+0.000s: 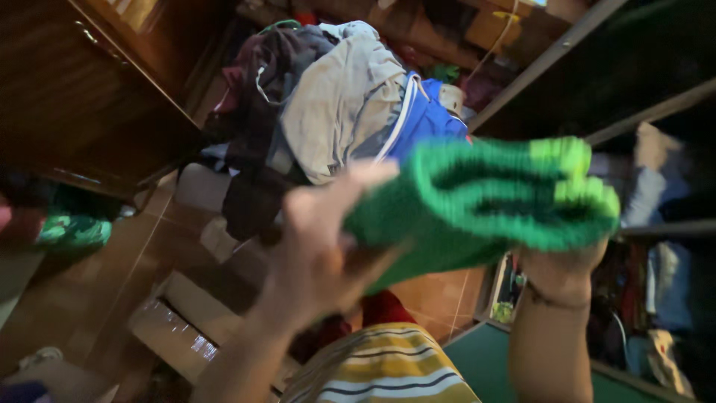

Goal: The person picks up several garments from a pile, folding green pants, blue shorts, and a gray shirt before placing them into a closet shelf.

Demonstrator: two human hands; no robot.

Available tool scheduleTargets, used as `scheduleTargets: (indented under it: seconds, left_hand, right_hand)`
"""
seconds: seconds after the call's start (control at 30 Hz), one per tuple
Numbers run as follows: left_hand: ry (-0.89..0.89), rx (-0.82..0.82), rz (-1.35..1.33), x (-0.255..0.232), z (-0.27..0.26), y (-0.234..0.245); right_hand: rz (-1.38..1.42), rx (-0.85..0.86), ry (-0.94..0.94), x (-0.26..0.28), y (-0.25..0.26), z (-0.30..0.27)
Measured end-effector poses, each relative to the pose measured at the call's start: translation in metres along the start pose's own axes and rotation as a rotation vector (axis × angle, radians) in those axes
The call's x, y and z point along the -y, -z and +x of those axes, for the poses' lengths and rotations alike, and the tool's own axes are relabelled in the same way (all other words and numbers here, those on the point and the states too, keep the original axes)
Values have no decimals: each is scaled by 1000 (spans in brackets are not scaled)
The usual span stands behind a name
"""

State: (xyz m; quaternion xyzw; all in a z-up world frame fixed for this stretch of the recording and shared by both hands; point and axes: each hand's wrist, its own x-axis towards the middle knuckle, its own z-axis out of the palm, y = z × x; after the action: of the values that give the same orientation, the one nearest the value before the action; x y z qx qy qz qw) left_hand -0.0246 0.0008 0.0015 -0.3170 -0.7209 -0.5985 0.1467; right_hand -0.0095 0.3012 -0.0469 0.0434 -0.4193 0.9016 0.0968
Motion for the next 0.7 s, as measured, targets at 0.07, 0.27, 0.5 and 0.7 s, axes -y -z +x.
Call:
scheduleTargets:
  seconds: [0.07, 0.27, 0.5, 0.7]
  left_hand:
    - [-145, -95, 260, 46, 49, 7]
    - [90, -256, 947, 223, 137, 12]
    - [531, 204, 1035, 320, 9, -67]
    - [586, 330, 1181, 349, -23, -69]
  right_hand:
    - [-478, 195, 327, -19, -7, 62]
    - [-1151, 223, 287, -165, 54, 313]
    - [-1312, 289, -143, -309, 195, 221]
    - [-1558, 361, 114, -328, 189, 203]
